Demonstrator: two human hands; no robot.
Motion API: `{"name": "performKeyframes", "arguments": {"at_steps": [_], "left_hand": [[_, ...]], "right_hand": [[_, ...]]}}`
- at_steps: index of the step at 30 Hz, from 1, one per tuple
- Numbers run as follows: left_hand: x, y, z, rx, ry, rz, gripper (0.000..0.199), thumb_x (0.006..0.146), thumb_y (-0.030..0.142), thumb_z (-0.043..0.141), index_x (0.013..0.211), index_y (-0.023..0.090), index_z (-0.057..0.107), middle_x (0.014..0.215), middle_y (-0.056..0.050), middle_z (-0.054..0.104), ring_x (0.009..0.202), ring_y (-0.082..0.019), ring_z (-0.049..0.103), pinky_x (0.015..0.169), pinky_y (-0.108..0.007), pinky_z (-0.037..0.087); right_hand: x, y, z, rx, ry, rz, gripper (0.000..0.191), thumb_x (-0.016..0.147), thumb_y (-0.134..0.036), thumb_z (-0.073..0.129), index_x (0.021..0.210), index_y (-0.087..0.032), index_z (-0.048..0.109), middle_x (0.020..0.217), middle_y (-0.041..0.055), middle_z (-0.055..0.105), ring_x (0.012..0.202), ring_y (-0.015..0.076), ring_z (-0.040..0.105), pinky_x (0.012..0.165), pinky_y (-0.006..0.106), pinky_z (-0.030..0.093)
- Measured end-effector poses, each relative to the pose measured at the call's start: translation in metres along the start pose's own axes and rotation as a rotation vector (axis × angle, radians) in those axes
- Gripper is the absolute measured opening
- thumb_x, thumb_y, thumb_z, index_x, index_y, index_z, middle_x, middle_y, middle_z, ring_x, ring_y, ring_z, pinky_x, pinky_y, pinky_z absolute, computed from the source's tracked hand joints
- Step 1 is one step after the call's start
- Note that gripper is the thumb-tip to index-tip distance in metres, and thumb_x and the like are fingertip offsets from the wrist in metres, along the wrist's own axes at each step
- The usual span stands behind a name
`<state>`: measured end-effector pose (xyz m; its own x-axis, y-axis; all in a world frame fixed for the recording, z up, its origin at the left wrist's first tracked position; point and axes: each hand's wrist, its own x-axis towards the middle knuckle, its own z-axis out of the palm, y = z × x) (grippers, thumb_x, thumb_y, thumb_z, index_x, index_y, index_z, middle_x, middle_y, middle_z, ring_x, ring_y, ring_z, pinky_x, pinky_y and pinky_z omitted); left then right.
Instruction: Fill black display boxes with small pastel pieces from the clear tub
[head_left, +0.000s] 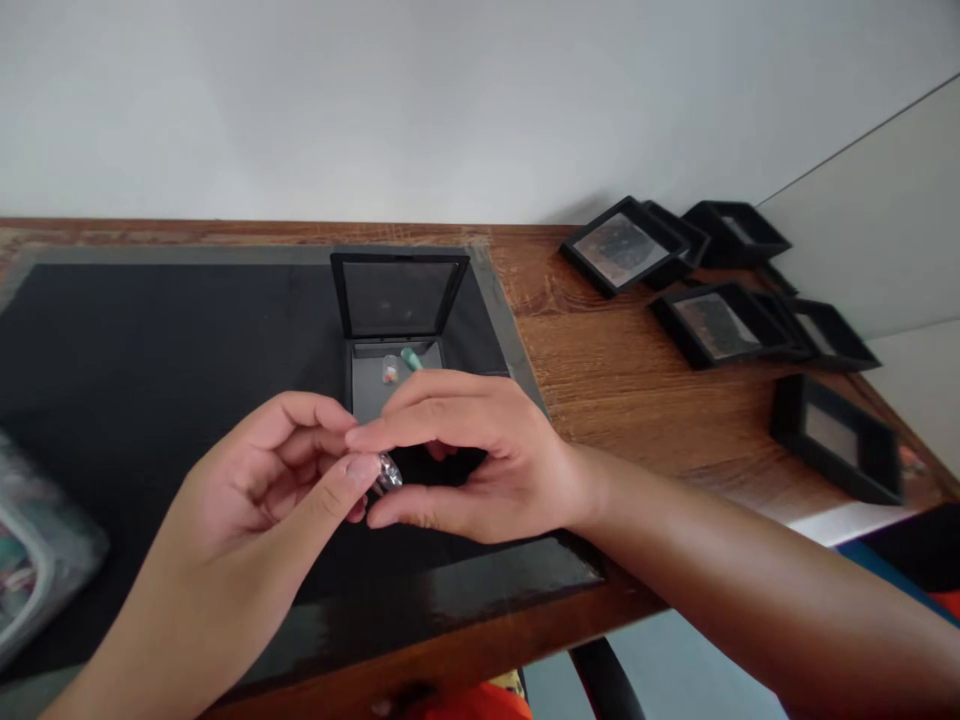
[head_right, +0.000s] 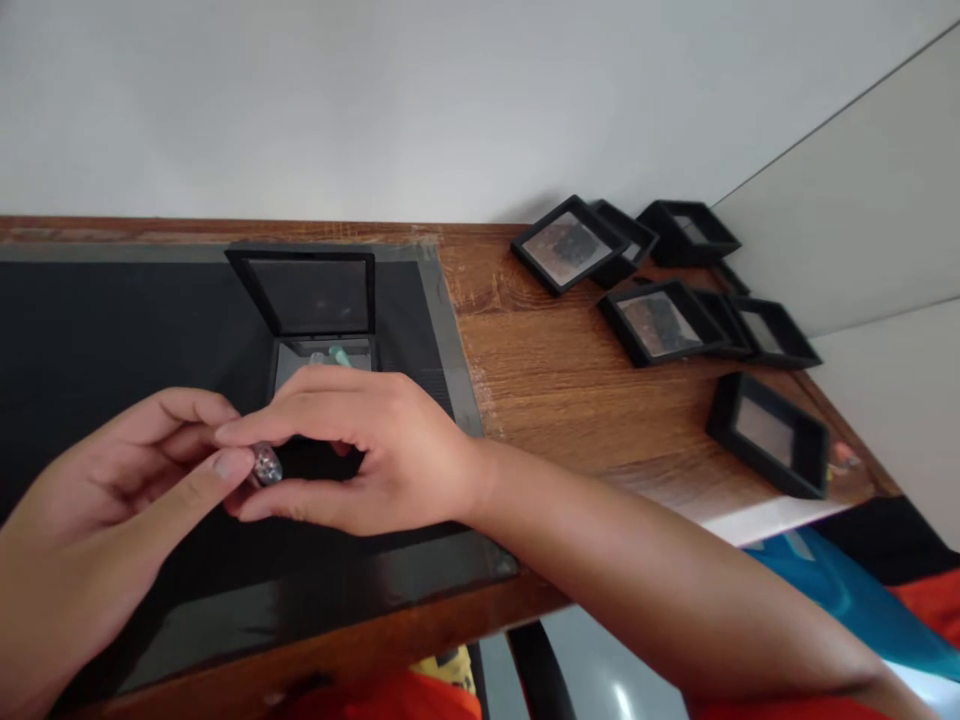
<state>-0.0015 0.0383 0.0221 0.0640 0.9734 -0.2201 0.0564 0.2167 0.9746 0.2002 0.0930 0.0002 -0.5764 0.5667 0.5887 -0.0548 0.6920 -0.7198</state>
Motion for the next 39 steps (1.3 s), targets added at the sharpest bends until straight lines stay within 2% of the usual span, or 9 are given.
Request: {"name": "performKeyframes", "arguments": {"at_steps": [8, 12, 15, 21, 25, 28, 32, 34, 39], "left_hand": [[-0.002, -0.009, -0.008, 0.082, 0.000, -0.027, 0.025, 0.088, 0.042, 0.081, 0.098, 0.023, 0.067, 0.075, 0.003, 0.075, 0.066, -0.011, 0.074, 0.059, -0.011, 0.058], [-0.004, -0.010, -0.009, 0.062, 0.028, -0.071, 0.032, 0.082, 0.041, 0.087, 0.100, 0.024, 0.067, 0.080, 0.001, 0.080, 0.067, -0.013, 0.077, 0.061, -0.012, 0.061], [-0.006, -0.008, -0.006, 0.018, 0.071, -0.112, 0.036, 0.076, 0.040, 0.091, 0.097, 0.024, 0.067, 0.080, 0.000, 0.082, 0.069, -0.014, 0.079, 0.062, -0.012, 0.061], [-0.014, -0.003, 0.006, 0.019, 0.345, -0.111, 0.030, 0.066, 0.037, 0.094, 0.089, 0.028, 0.077, 0.080, 0.002, 0.083, 0.071, -0.015, 0.081, 0.065, -0.011, 0.062], [-0.018, -0.007, -0.004, 0.123, 0.283, -0.094, 0.034, 0.062, 0.041, 0.097, 0.091, 0.032, 0.083, 0.085, 0.001, 0.085, 0.075, -0.022, 0.083, 0.067, -0.017, 0.066], [-0.018, -0.013, -0.011, 0.194, 0.246, -0.035, 0.032, 0.065, 0.042, 0.096, 0.094, 0.036, 0.084, 0.090, 0.002, 0.085, 0.079, -0.022, 0.083, 0.071, -0.017, 0.065], [-0.015, -0.012, -0.004, 0.149, 0.309, 0.030, 0.026, 0.067, 0.037, 0.094, 0.092, 0.035, 0.086, 0.089, 0.003, 0.085, 0.077, -0.020, 0.082, 0.070, -0.015, 0.063], [-0.015, -0.007, 0.003, 0.097, 0.336, -0.011, 0.026, 0.069, 0.037, 0.092, 0.093, 0.032, 0.086, 0.090, 0.002, 0.085, 0.079, -0.020, 0.083, 0.071, -0.016, 0.065], [-0.019, 0.003, 0.008, 0.067, 0.348, -0.176, 0.045, 0.074, 0.047, 0.090, 0.114, 0.029, 0.082, 0.112, 0.000, 0.084, 0.104, -0.023, 0.081, 0.092, -0.021, 0.064]], "right_hand": [[0.000, 0.001, 0.002, 0.102, -0.014, 0.094, 0.022, 0.093, -0.024, 0.081, 0.110, -0.011, 0.077, 0.093, 0.0046, 0.077, 0.079, 0.0076, 0.066, 0.069, 0.020, 0.053], [0.001, 0.001, 0.000, 0.277, -0.059, 0.283, 0.032, 0.086, -0.034, 0.087, 0.106, -0.013, 0.075, 0.086, -0.0005, 0.070, 0.059, 0.0031, 0.049, 0.051, 0.017, 0.041], [0.003, 0.003, -0.006, 0.380, -0.066, 0.357, 0.039, 0.083, -0.038, 0.090, 0.106, -0.013, 0.071, 0.085, -0.0023, 0.066, 0.056, 0.0014, 0.043, 0.046, 0.016, 0.035], [0.013, 0.008, -0.033, 0.092, 0.078, 0.360, 0.038, 0.081, -0.032, 0.091, 0.106, -0.013, 0.068, 0.074, -0.0065, 0.056, 0.057, 0.0029, 0.041, 0.050, 0.019, 0.030], [0.015, 0.015, -0.044, -0.183, 0.019, 0.506, 0.026, 0.081, -0.022, 0.086, 0.100, -0.013, 0.071, 0.063, -0.0092, 0.051, 0.054, 0.0042, 0.041, 0.054, 0.021, 0.033], [0.015, 0.020, -0.049, -0.194, -0.039, 0.635, 0.030, 0.078, -0.025, 0.088, 0.099, -0.012, 0.072, 0.062, -0.0085, 0.054, 0.052, 0.0046, 0.042, 0.053, 0.022, 0.033], [0.018, 0.022, -0.053, -0.145, -0.080, 0.753, 0.037, 0.074, -0.030, 0.091, 0.101, -0.010, 0.074, 0.063, -0.0079, 0.056, 0.049, 0.0036, 0.039, 0.050, 0.022, 0.029], [0.019, 0.022, -0.056, -0.135, -0.105, 0.779, 0.041, 0.075, -0.031, 0.091, 0.106, -0.010, 0.075, 0.064, -0.0075, 0.057, 0.049, 0.0029, 0.037, 0.049, 0.022, 0.027], [0.019, 0.020, -0.060, -0.129, -0.142, 0.763, 0.054, 0.073, -0.033, 0.093, 0.118, -0.009, 0.075, 0.067, -0.0069, 0.060, 0.049, 0.0023, 0.036, 0.049, 0.022, 0.026]]}}
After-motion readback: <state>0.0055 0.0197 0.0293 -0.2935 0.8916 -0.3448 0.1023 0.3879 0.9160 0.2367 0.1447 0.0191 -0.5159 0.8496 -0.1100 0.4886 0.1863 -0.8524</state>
